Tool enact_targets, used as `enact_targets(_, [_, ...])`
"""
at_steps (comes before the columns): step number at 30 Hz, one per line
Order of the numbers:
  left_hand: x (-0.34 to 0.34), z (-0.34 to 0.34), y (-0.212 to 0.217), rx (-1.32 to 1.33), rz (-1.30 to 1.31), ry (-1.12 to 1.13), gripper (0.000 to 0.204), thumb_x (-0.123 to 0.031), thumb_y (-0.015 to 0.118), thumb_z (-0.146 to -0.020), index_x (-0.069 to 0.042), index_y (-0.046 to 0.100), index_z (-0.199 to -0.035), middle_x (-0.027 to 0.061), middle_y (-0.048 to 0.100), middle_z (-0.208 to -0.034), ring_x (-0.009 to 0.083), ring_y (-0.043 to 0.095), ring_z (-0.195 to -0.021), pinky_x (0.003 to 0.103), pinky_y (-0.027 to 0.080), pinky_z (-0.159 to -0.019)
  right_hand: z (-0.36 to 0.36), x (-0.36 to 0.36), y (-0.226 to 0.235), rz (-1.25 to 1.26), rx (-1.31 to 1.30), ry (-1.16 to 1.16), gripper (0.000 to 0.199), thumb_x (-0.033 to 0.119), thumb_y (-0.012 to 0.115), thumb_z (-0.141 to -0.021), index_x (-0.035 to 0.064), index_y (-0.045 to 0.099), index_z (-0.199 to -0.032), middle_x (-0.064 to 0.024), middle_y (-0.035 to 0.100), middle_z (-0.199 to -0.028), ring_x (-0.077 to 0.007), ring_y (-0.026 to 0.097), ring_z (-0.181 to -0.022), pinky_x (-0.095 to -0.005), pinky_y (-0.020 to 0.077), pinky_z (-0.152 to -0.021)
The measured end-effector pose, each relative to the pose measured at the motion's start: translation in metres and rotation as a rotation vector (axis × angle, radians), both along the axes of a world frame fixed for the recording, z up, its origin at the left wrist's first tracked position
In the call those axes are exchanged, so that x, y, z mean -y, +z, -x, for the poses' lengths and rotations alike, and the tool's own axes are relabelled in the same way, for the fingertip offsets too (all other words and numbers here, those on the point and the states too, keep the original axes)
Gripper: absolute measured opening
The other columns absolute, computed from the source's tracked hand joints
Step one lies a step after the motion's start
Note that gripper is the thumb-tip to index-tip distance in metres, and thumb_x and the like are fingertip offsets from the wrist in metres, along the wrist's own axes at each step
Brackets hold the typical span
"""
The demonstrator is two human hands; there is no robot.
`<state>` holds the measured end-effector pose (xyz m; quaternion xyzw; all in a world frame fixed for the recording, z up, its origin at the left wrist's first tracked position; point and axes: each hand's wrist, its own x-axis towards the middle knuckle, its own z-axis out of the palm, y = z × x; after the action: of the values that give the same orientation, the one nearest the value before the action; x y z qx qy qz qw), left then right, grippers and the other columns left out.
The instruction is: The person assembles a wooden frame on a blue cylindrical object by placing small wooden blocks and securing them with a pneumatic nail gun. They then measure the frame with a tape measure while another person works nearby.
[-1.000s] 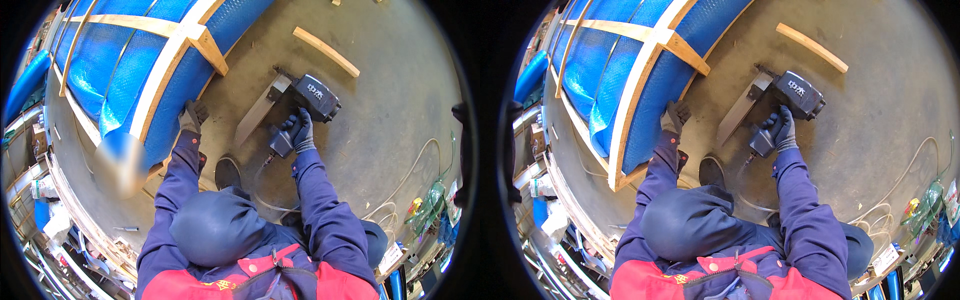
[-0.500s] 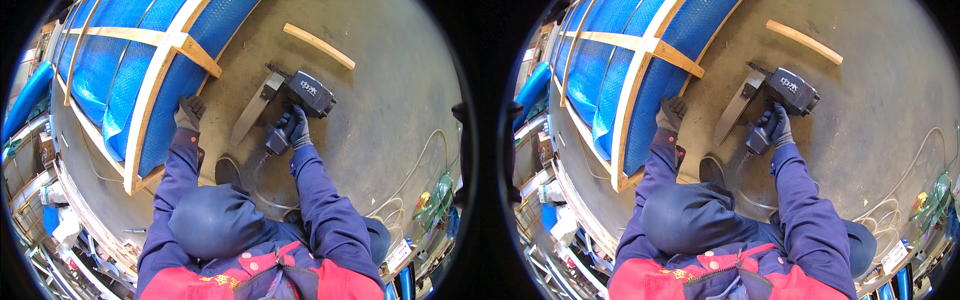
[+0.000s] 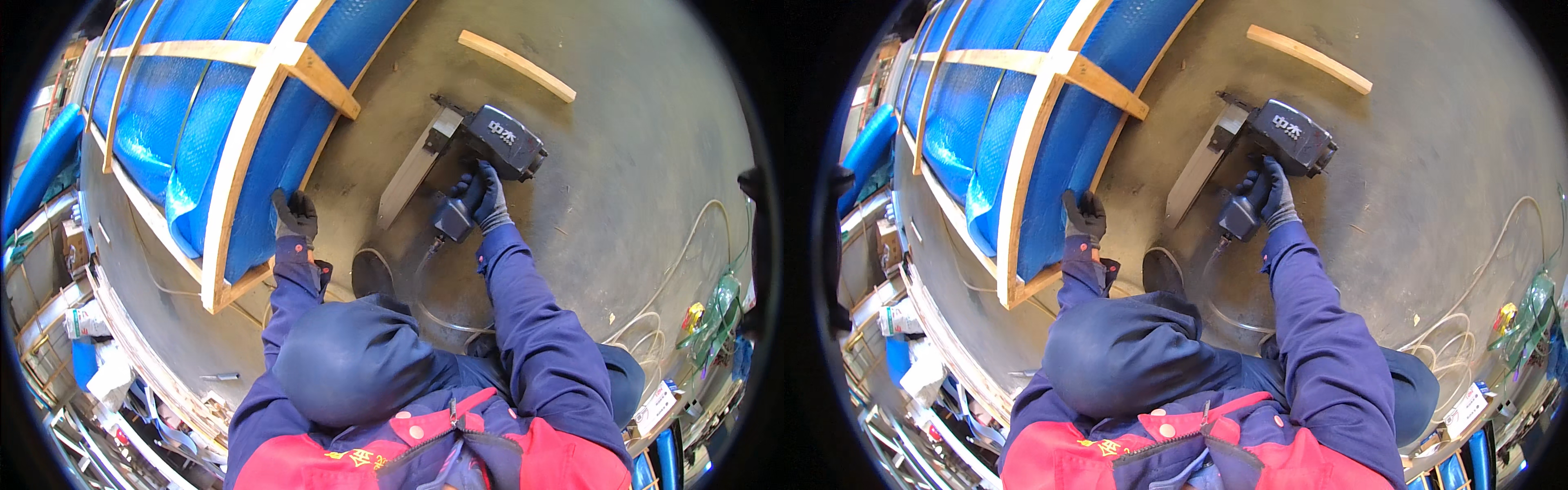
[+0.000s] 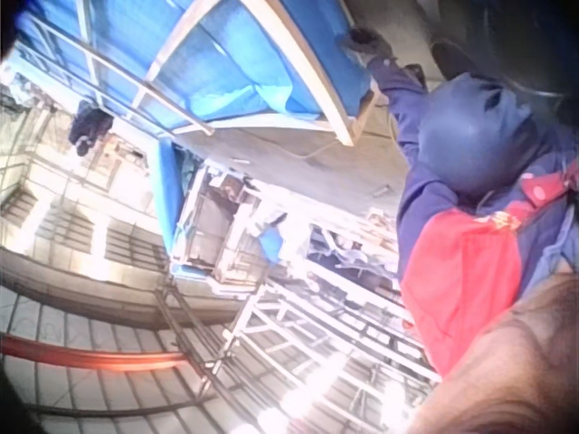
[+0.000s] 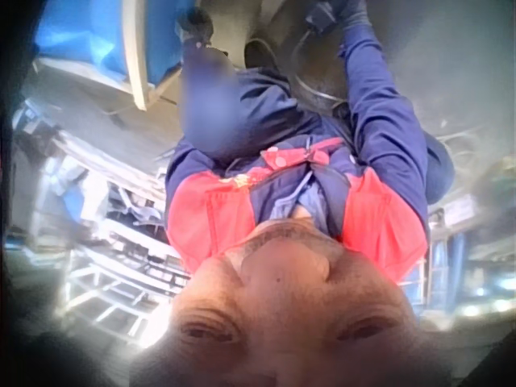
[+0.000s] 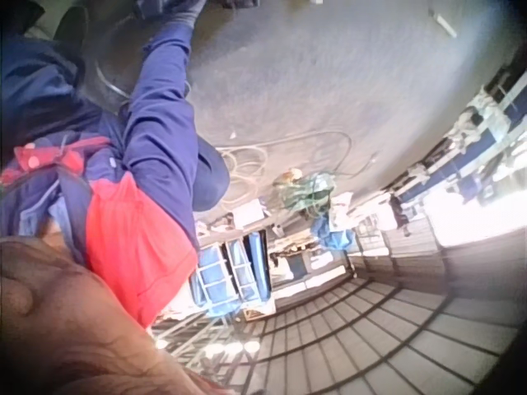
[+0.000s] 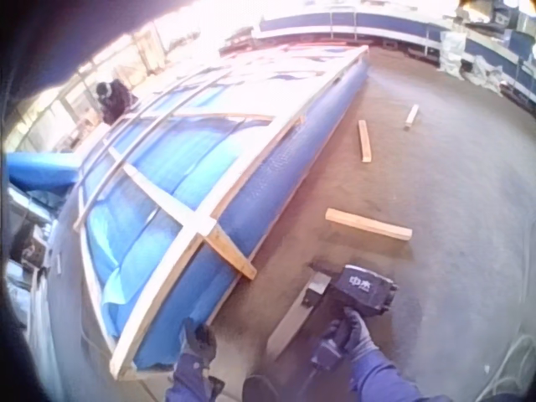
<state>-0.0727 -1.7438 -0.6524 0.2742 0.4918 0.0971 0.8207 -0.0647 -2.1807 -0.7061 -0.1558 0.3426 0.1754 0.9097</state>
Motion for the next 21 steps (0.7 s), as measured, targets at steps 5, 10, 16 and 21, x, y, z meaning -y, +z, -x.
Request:
enact_targets(5, [0.01,0.008,-0.005,0.073,-0.13,-0.036,0.032,-0.029,0.087,-0.084,-0.008,0.071,-0.102,0.0067,0.074,-0.092,0.0191,0.072,-0.084,0.034,0.065,-0.08,-0.002,0.001,-0.004,-0.016,0.035,0.022,0.033,0.041,0.068,-0.097,0.013,0.066,-0.115,-0.0079,0.065,-0.081,-0.0236,0.064,-0.069,-0.0466,0.0565,-0.07])
enact_targets(10, [0.007,0.012,-0.029,0.082,-0.211,-0.143,0.023,-0.022,0.085,-0.088,-0.014,0.069,-0.102,0.0009,0.07,-0.084,0.0152,0.066,-0.07,0.033,0.062,-0.068,-0.002,0.002,-0.006,0.005,0.053,0.007,0.035,0.041,0.069,-0.096,0.0127,0.066,-0.116,-0.0078,0.065,-0.082,-0.0231,0.063,-0.071,-0.0454,0.0559,-0.071])
enact_targets(16, [0.019,0.004,-0.036,-0.046,-0.25,-0.085,0.023,-0.034,0.079,-0.092,-0.015,0.066,-0.096,-0.0013,0.065,-0.076,0.0139,0.06,-0.061,0.033,0.059,-0.06,-0.001,0.001,-0.001,0.052,0.057,0.029,0.034,0.042,0.069,-0.096,0.0152,0.066,-0.117,-0.0059,0.063,-0.081,-0.0217,0.061,-0.069,-0.0428,0.0544,-0.073])
enact_targets(21, [0.071,-0.025,0.011,-0.133,-0.524,-0.667,0.038,-0.036,0.068,-0.098,0.001,0.068,-0.109,0.0145,0.073,-0.093,0.0265,0.073,-0.077,0.039,0.061,-0.065,-0.003,0.0,-0.002,0.007,0.073,0.021,0.036,0.042,0.069,-0.096,0.0127,0.066,-0.118,-0.0056,0.063,-0.08,-0.0218,0.062,-0.07,-0.0425,0.0548,-0.072])
